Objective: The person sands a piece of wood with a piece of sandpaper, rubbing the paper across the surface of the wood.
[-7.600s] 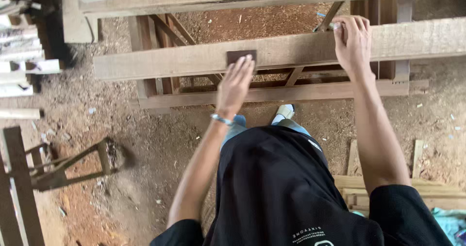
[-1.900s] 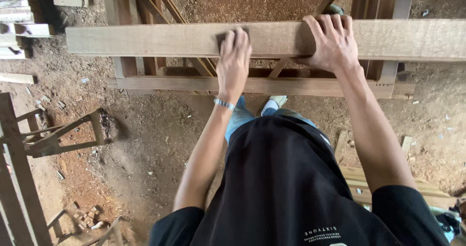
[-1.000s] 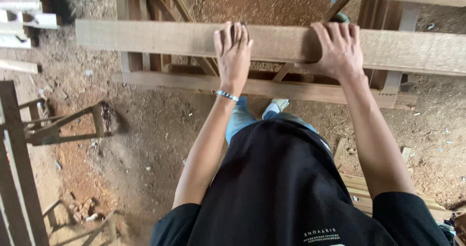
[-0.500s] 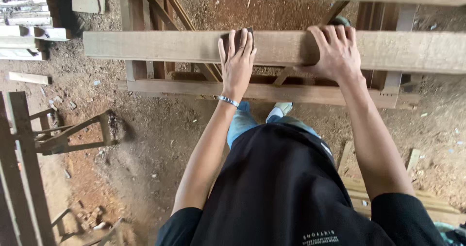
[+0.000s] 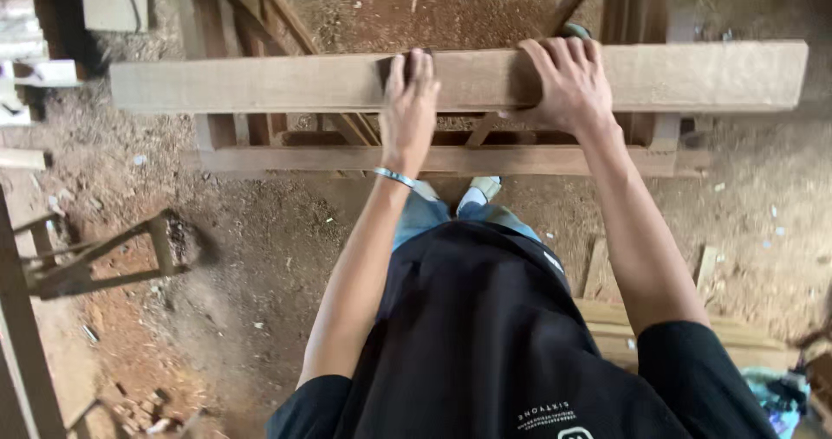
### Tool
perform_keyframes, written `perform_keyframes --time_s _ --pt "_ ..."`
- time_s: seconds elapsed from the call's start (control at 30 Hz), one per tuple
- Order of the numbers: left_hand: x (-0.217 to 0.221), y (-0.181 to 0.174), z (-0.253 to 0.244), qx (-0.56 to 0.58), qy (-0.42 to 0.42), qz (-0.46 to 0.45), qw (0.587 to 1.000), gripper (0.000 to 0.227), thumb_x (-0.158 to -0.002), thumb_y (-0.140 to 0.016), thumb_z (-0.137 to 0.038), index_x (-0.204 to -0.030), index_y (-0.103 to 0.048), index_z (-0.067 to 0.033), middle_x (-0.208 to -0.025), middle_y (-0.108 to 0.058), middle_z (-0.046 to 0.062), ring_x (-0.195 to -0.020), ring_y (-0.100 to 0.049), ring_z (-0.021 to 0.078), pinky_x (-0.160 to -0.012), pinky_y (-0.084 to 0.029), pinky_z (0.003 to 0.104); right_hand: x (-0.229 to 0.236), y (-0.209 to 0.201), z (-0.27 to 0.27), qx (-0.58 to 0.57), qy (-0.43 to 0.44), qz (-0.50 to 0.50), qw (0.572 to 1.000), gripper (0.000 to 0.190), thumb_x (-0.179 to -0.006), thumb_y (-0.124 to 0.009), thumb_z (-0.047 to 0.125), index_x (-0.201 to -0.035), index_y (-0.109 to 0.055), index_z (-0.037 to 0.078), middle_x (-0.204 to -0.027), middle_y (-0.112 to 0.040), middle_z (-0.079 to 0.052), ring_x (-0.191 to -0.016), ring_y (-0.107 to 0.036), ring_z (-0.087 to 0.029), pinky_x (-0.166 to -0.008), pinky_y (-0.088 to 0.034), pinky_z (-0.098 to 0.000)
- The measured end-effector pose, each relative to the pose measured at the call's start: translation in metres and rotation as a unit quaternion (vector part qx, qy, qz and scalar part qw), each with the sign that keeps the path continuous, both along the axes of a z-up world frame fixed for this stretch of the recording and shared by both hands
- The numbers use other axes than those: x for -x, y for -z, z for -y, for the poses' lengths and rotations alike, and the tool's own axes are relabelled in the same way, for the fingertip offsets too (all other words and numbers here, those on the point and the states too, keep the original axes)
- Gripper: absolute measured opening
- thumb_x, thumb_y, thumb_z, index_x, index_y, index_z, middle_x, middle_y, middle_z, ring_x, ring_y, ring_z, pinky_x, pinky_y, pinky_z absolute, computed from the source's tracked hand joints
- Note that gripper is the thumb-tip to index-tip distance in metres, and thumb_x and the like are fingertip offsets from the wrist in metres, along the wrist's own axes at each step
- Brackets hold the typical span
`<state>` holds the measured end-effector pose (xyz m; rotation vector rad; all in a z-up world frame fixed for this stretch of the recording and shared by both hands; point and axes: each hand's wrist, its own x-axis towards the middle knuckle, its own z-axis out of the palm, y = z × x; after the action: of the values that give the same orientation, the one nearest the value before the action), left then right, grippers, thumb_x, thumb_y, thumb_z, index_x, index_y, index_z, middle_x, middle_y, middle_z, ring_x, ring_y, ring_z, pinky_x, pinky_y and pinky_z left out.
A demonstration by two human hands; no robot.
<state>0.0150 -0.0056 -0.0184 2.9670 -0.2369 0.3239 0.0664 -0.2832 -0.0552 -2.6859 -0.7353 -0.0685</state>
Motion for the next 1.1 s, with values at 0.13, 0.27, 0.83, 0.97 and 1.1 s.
perform_keyframes --time_s 0.13,0.27,0.83,0.97,1.1 --pt "0.034 -0.006 -0.015 0.007 0.039 0.012 0.999 0.047 -0.105 -0.062 -0.022 -0.148 -0.054 -0.0044 -0.156 -0.052 0.010 -0.144 -0.047 0.0316 -0.117 -0.045 0.042 0.003 0.002 -0.005 0.016 -0.005 0.003 1.000 0.123 -0.069 -0.069 0.095 -0.158 -0.045 0.013 -0.142 -0.056 -0.019 -0.136 -0.051 -0.038 -0.120 -0.032 -0.0582" --pt "0.040 0.000 -0.034 -0.036 0.079 0.013 0.996 0.047 -0.102 -0.061 -0.022 -0.148 -0.055 -0.0082 -0.156 -0.054 0.005 -0.144 -0.048 0.0257 -0.118 -0.044 0.044 -0.004 -0.001 -0.003 0.052 0.014 -0.036 0.998 0.129 -0.063 -0.068 0.097 -0.157 -0.042 0.012 -0.140 -0.054 -0.022 -0.132 -0.050 -0.038 -0.118 -0.032 -0.0559" --pt "0.036 0.011 -0.028 0.021 0.026 -0.005 0.999 0.042 -0.107 -0.062 -0.031 -0.146 -0.058 -0.0150 -0.156 -0.052 -0.002 -0.146 -0.048 0.0248 -0.122 -0.041 0.044 0.012 0.001 0.000 0.069 0.003 0.022 0.997 0.113 -0.077 -0.074 0.091 -0.156 -0.044 0.015 -0.134 -0.058 -0.017 -0.135 -0.051 -0.034 -0.125 -0.035 -0.0503" --pt "0.008 0.017 -0.011 0.002 0.005 0.012 1.000 0.046 -0.104 -0.062 -0.033 -0.145 -0.058 -0.0120 -0.155 -0.052 0.001 -0.143 -0.047 0.0294 -0.119 -0.041 0.046 0.001 0.001 -0.009 0.053 0.001 0.009 0.999 0.122 -0.067 -0.072 0.094 -0.154 -0.045 0.012 -0.139 -0.057 -0.020 -0.129 -0.051 -0.035 -0.116 -0.034 -0.0527" --pt "-0.003 0.026 -0.009 0.020 -0.010 0.014 1.000 0.046 -0.105 -0.061 -0.033 -0.146 -0.056 -0.0144 -0.155 -0.052 -0.001 -0.144 -0.046 0.0263 -0.121 -0.039 0.047 0.001 -0.002 -0.005 0.065 0.012 -0.051 0.996 0.126 -0.062 -0.070 0.095 -0.153 -0.045 0.012 -0.136 -0.056 -0.022 -0.130 -0.051 -0.037 -0.117 -0.033 -0.0536"
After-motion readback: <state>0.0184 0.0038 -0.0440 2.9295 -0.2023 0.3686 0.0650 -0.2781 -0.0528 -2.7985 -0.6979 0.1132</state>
